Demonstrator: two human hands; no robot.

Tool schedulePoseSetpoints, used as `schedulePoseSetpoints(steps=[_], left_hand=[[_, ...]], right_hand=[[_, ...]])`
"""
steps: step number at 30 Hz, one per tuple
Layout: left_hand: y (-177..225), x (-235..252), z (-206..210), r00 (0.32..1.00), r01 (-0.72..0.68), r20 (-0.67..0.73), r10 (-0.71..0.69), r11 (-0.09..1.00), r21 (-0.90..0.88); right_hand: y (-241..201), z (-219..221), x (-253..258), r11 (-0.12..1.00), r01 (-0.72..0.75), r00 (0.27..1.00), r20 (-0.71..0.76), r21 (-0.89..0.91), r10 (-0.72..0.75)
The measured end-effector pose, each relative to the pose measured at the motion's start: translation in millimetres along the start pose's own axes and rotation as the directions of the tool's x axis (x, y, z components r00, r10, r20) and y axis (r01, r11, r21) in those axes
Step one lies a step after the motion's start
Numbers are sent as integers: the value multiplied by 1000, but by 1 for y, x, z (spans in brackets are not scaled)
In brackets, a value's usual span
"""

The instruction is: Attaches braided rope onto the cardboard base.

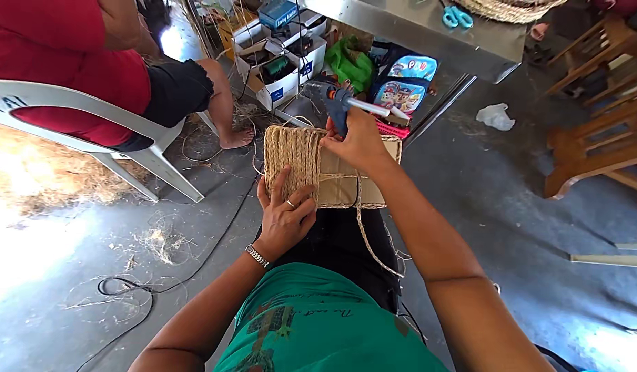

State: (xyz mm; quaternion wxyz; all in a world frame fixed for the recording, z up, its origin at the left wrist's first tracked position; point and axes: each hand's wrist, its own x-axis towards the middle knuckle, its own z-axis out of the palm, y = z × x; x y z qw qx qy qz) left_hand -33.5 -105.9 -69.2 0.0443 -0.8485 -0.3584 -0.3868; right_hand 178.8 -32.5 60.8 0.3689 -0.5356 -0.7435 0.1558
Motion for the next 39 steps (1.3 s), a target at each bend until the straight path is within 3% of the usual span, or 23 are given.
schedulePoseSetpoints(steps=[3, 11, 16, 25, 30, 34, 39], left_hand=[[-1, -2, 1, 1000, 5, -7, -5, 1000, 0], [-4, -2, -2, 1000, 0, 15, 0, 1000, -21], [0, -1, 0, 999, 43, -1, -43, 999, -13], [5, 8, -13, 987, 115, 116, -108, 992, -58], [-3, 38, -32, 996, 83, 38, -82, 996, -24], [-15, 71, -39, 987, 159, 10, -159, 987, 36], [-25, 97, -34, 948, 276, 143, -283, 959, 68]], right_hand=[[3, 8, -1, 996, 59, 997, -49, -66, -63], [9, 3, 13, 993, 13, 1000, 1, -120, -13], [13, 5, 17, 999, -51, 998, 39, -8, 51], [16, 11, 15, 992, -108, 994, 17, 67, 107], [18, 12, 15, 990, -114, 993, -9, 86, 116], [12, 12, 9, 992, -90, 996, -18, 85, 92], [10, 8, 5, 990, -97, 995, -7, 98, 98]])
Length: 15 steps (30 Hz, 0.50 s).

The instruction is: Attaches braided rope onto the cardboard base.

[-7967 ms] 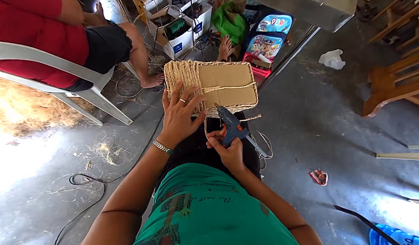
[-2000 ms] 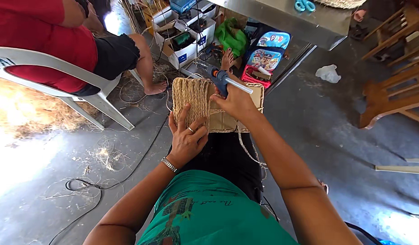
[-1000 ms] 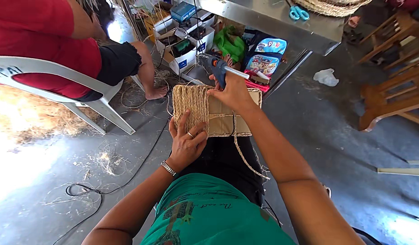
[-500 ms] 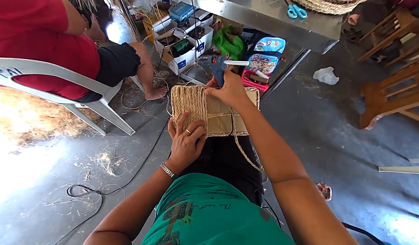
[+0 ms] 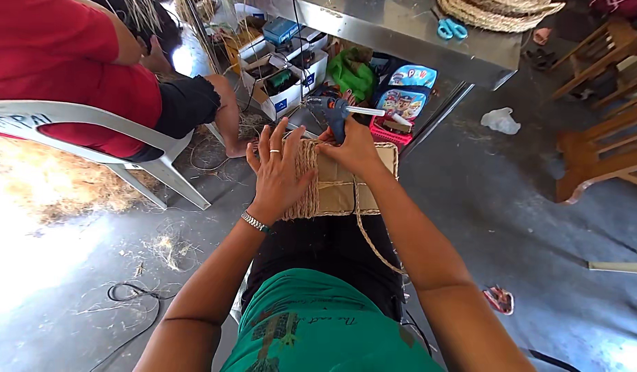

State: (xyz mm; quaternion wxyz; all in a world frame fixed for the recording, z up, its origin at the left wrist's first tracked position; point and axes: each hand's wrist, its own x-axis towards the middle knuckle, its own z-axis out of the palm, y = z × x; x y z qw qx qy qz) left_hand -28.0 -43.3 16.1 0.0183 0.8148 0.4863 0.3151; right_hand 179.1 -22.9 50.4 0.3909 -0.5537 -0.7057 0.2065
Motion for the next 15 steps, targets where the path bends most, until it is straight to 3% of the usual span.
schedulePoseSetpoints(steps=[5, 11, 15], left_hand=[[1, 13, 0, 986, 96, 143, -86, 993, -64], [1, 16, 4, 996, 71, 62, -66, 994, -87], [1, 13, 7, 998, 49, 29, -47, 996, -76]], right_hand=[[5, -1, -3, 1000, 30, 999, 14, -4, -30], [11, -13, -4, 994, 111, 990, 81, 23, -112], [15, -13, -2, 990, 141, 990, 13, 32, -141]])
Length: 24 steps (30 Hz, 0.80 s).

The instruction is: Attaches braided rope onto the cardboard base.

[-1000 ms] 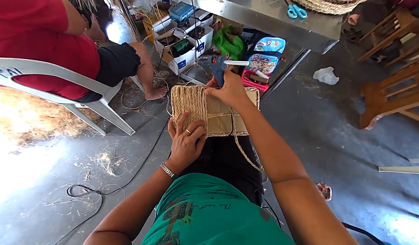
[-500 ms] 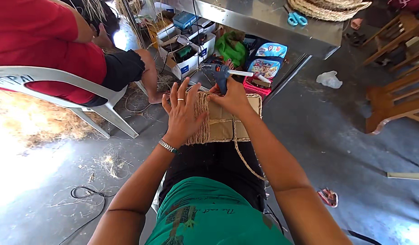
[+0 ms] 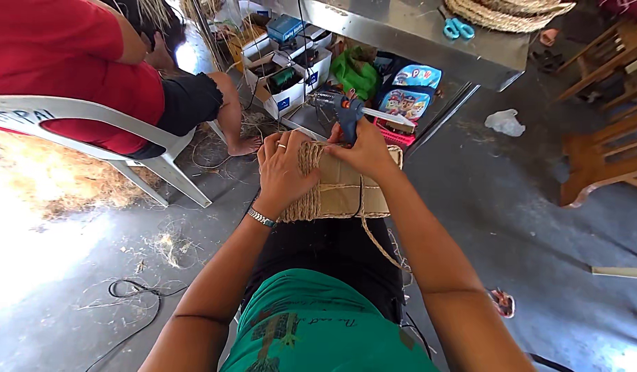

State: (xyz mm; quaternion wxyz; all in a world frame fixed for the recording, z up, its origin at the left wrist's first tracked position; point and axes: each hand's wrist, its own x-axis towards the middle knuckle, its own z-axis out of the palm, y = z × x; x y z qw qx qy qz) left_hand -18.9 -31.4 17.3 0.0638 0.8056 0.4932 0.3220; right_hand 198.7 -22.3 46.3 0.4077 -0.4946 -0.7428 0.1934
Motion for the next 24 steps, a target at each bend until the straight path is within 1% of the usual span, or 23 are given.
schedulePoseSetpoints(steps=[3, 6, 9, 11, 15, 18, 20, 22, 24], left_hand=[[0, -3, 0, 1000, -21, -5, 21, 1000, 12], [-1, -5, -1, 999, -35, -5, 35, 999, 16], [0, -9, -4, 999, -39, 13, 39, 999, 16], [-4, -10, -6, 998, -55, 34, 55, 999, -4], [-20, -8, -10, 985, -151, 65, 162, 978, -143], [-29, -2, -21, 975, -165, 98, 199, 946, -277], [-30, 1, -27, 979, -125, 114, 169, 940, -316], [-26, 4, -28, 987, -59, 127, 99, 958, -282], [-21, 8, -24, 993, -20, 105, 45, 973, -228]], right_hand=[[-1, 7, 1, 1000, 3, 998, -61, -7, -3], [-10, 11, 1, 999, -45, 994, -99, -18, 43], [-18, 11, 2, 996, -88, 991, -103, -33, 84], [-24, 8, 4, 995, -90, 993, -86, -45, 86], [-28, 8, 6, 981, -86, 996, -46, -171, 79], [-29, 12, 8, 977, -87, 996, -53, -195, 78], [-30, 16, 7, 979, -79, 996, -52, -190, 70], [-34, 19, 7, 972, -72, 997, -39, -222, 64], [-40, 20, 7, 964, -95, 995, -21, -249, 93]])
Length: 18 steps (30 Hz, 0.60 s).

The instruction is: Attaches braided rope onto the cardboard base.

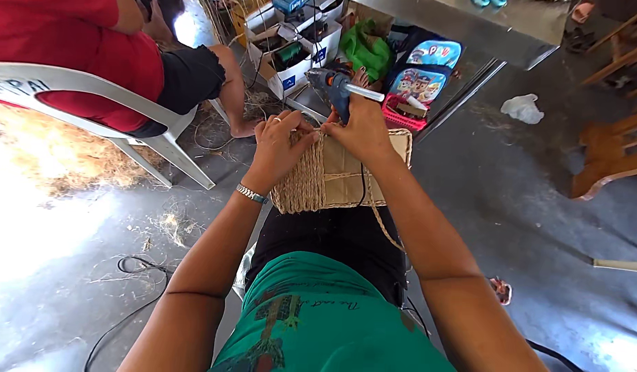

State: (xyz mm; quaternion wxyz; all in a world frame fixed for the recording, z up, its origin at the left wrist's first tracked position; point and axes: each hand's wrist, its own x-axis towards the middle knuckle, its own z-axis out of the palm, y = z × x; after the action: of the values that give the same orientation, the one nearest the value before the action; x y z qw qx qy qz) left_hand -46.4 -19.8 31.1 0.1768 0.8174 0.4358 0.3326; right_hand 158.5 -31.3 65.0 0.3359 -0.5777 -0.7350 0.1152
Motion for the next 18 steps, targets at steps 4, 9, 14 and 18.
schedulePoseSetpoints(steps=[4, 9, 14, 18], left_hand=[[6, 5, 12, 998, 52, -46, -49, 995, 86], [3, 8, 14, 997, 35, -73, -28, 995, 95], [25, -42, 25, 982, -151, -51, 182, 917, 370], [24, -97, 49, 993, -56, -67, 94, 903, 427]], right_hand=[[-2, -3, 1, 998, -57, 998, 40, -7, 57], [-2, -2, 5, 994, -105, 992, 72, -24, 107], [1, -6, 2, 996, -82, 996, 37, 19, 81], [5, -6, -1, 995, -99, 995, 33, 23, 98]])
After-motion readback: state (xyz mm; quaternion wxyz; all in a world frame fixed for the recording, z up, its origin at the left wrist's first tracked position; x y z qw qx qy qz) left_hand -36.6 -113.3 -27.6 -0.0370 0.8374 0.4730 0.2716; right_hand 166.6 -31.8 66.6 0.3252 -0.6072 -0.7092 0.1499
